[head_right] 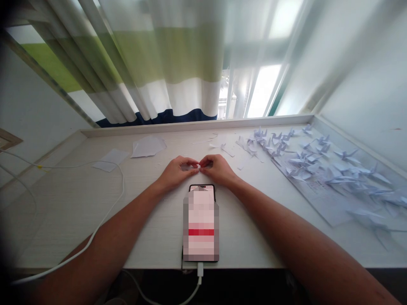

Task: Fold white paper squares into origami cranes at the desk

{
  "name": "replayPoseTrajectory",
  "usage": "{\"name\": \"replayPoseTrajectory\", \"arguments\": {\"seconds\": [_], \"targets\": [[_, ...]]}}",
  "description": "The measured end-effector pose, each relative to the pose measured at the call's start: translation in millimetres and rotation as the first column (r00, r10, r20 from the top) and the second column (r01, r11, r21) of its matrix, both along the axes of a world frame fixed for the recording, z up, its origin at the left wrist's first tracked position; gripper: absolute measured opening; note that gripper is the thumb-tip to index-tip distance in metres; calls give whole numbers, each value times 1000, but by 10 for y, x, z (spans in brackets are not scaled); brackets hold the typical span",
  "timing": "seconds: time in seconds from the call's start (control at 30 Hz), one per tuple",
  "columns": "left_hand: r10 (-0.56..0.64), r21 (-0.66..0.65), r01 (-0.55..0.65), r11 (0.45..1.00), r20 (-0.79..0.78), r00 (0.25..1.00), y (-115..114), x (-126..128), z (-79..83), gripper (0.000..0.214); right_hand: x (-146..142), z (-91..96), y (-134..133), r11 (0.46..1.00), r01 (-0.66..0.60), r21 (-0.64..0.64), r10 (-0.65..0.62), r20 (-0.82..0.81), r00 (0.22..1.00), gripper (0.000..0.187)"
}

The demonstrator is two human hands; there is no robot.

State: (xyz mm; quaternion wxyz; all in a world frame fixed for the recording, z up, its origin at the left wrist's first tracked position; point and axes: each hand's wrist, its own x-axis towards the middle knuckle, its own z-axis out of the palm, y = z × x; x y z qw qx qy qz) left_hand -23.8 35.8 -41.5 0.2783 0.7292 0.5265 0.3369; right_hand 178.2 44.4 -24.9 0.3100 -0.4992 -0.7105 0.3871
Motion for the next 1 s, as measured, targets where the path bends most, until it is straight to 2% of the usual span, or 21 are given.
{"name": "replayPoseTrajectory", "arguments": {"seconds": [0.3,0.53,0.83,0.93,1.0], "targets": [[-16,-97,25,995,89,996,64,16,-24,22,63,13,22,999,-21,-32,21,-24,999,13],[0,-140,17,990,117,993,71,53,-16,21,30,32,-3,999,6,-46,-7,-22,1000,7],[17,-137,-3,991,102,995,70,55,-13,19,75,99,31,996,-63,-67,65,34,997,22],[15,-139,1,990,109,994,73,55,-20,22,125,97,33,991,-105,-84,105,-3,994,29],[13,-139,3,990,117,993,75,54,-25,23,132,75,28,992,-90,-85,86,-43,995,25]]}}
